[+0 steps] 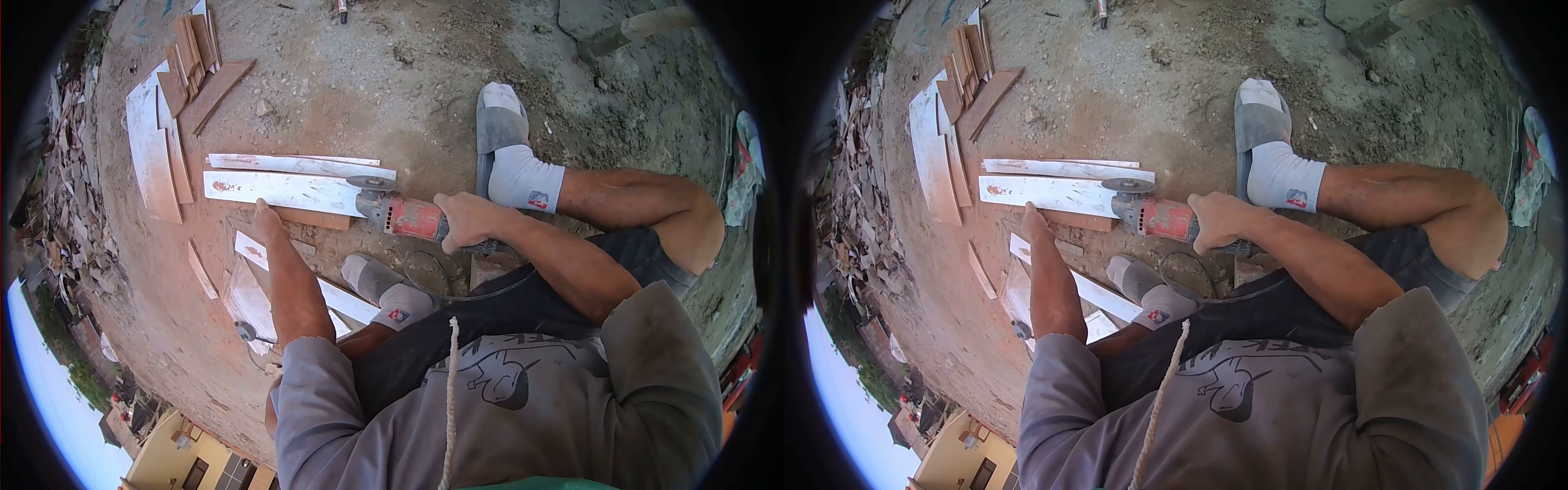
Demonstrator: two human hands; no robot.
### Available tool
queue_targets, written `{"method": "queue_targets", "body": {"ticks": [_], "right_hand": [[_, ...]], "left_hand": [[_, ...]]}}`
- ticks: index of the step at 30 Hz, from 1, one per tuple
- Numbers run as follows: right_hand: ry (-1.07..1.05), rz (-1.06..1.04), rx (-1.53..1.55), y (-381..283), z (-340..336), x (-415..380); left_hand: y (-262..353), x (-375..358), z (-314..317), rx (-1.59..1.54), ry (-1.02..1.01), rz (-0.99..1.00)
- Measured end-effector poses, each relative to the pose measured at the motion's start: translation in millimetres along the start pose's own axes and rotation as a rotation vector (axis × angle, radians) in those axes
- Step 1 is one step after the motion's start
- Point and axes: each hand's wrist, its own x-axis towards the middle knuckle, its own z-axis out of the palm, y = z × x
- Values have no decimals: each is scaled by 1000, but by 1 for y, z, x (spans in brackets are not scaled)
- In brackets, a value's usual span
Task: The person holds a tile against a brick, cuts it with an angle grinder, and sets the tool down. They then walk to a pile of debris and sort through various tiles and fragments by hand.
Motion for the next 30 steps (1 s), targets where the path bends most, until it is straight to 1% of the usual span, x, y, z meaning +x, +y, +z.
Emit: {"method": "queue_targets", "body": {"ticks": [1,3,4,6,7,9,10,12,16,18,19,21,24,30], "right_hand": [[20,-35,5,0,0,1],[18,-32,1,-3,0,4],[16,-31,-2,-5,0,7],[10,-17,-8,-7,-1,12],[5,0,-14,-6,-1,14],[-7,1,-5,-9,-4,17],[-18,-1,7,-11,-4,19],[-14,-13,11,-9,2,25],[-29,-9,23,-14,3,24],[-28,-6,22,-10,6,26],[-25,-2,22,-8,6,26],[-30,-2,23,-8,5,24],[-32,-5,22,-5,5,24],[-44,1,31,-4,4,21]], "left_hand": [[-3,1,3,-1,-3,0],[-3,-5,5,-126,6,35],[0,-6,2,-126,10,36],[-3,1,-3,54,-21,31],[-7,3,0,54,-21,29],[-6,2,5,-125,5,58],[-7,1,4,-124,8,57],[-2,-5,0,-14,-3,37],[-8,4,-1,-17,-36,17],[-15,13,2,84,51,135],[-18,17,2,83,51,134],[-8,1,5,-35,52,32],[-7,1,6,-52,62,41],[2,-8,1,20,35,-27]]}}
